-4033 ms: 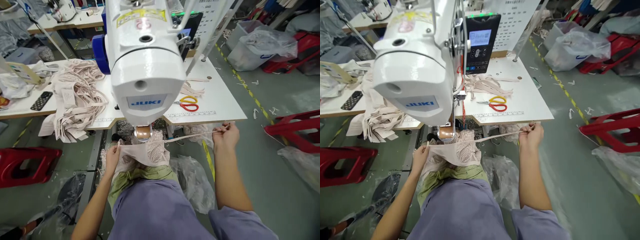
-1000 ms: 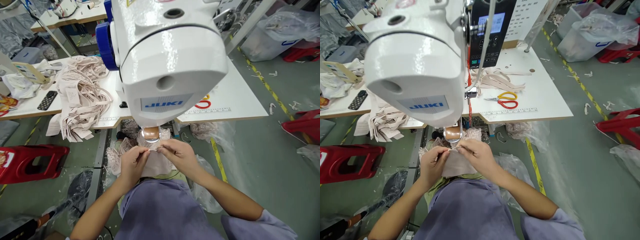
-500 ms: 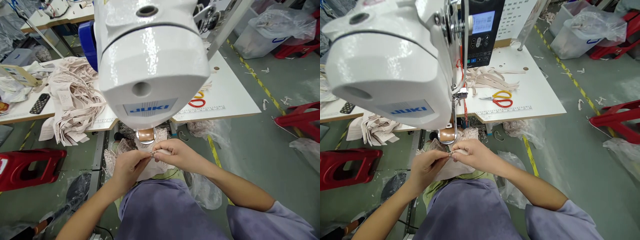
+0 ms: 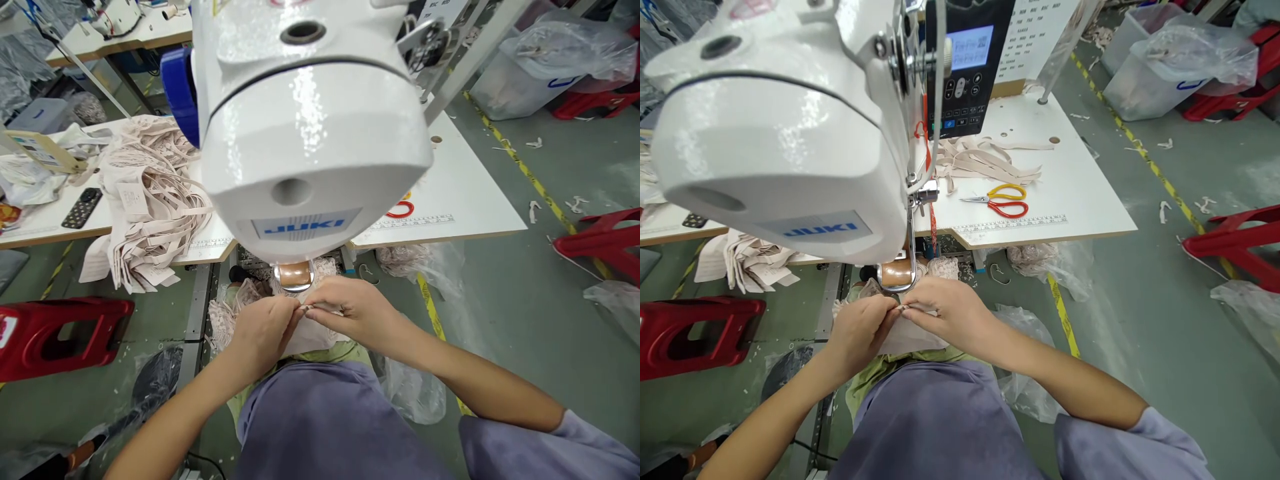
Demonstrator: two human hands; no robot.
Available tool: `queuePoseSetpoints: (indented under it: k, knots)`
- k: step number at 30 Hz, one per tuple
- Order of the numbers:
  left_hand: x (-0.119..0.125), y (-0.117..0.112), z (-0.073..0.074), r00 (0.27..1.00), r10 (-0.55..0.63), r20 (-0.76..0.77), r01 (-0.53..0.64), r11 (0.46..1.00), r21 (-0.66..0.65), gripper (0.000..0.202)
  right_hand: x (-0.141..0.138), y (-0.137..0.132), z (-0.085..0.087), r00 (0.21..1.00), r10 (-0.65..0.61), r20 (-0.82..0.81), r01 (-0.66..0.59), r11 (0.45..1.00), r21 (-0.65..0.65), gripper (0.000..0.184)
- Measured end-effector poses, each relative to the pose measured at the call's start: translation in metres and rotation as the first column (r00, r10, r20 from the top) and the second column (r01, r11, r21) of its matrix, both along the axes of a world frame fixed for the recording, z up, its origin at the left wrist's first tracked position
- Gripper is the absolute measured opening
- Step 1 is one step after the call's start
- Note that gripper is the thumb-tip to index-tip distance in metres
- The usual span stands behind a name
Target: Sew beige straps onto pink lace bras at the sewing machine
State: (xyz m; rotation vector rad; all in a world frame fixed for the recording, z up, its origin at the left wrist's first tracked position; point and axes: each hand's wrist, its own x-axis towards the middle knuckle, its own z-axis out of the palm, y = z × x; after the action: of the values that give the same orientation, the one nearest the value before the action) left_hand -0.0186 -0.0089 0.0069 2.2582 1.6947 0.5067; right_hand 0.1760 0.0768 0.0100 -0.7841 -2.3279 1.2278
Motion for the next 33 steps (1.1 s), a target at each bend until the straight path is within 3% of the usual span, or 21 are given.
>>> queuePoseSetpoints:
  k: [3,7,9,11,14,17,20,22,26,29,31,33]
  knots:
    - [0.003,0.001,0.001,0.998,0.070,0.002,-0.070,0.998,0.004,0.038,-0.007,0.010,0.008,1.000,-0.003,0.018,0.001,0.991,0.130,0.012]
    - [-0.006,0.009,0.001,0.974,0.227,0.018,-0.227,0.968,0.104,0.023,-0.025,0.034,0.023,0.988,0.010,0.157,-0.025,0.995,0.092,0.012]
    - [-0.018,0.013,-0.004,0.985,0.171,-0.031,-0.157,0.954,0.254,0.019,-0.031,0.043,0.028,0.978,0.009,0.209,-0.031,0.994,0.104,0.015]
    - [-0.031,0.016,-0.011,0.992,0.054,-0.112,-0.009,0.930,0.368,0.023,-0.034,0.045,0.031,0.973,0.015,0.232,-0.045,0.991,0.124,0.018]
    - [-0.048,0.018,-0.022,0.979,-0.066,-0.193,0.141,0.902,0.409,0.039,-0.035,0.043,0.033,0.968,0.007,0.251,-0.043,0.989,0.140,0.023]
    - [-0.056,0.022,-0.024,0.962,-0.116,-0.246,0.211,0.890,0.403,0.046,-0.035,0.042,0.034,0.967,0.011,0.254,-0.048,0.989,0.142,0.024]
    - [-0.054,0.026,-0.018,0.947,-0.122,-0.297,0.239,0.886,0.397,0.045,-0.033,0.041,0.027,0.973,-0.004,0.231,-0.037,0.985,0.171,0.024]
    - [-0.049,0.027,-0.013,0.937,-0.087,-0.337,0.219,0.901,0.375,0.042,-0.029,0.037,0.015,0.980,-0.062,0.189,0.006,0.959,0.282,0.022]
    - [-0.038,0.023,-0.009,0.914,-0.021,-0.404,0.138,0.955,0.262,0.039,-0.020,0.018,-0.012,0.972,-0.237,0.001,0.190,0.781,0.595,0.022]
    - [-0.041,0.023,-0.006,0.900,-0.083,-0.428,0.187,0.961,0.205,0.046,-0.019,0.006,-0.022,0.940,-0.323,-0.110,0.313,0.689,0.654,0.021]
    - [-0.048,0.027,-0.002,0.865,-0.175,-0.471,0.306,0.927,0.216,0.053,-0.021,0.001,-0.025,0.927,-0.350,-0.135,0.354,0.696,0.625,0.021]
    - [-0.055,0.034,0.004,0.817,-0.257,-0.516,0.423,0.876,0.233,0.054,-0.023,-0.003,-0.029,0.928,-0.346,-0.142,0.365,0.758,0.541,0.022]
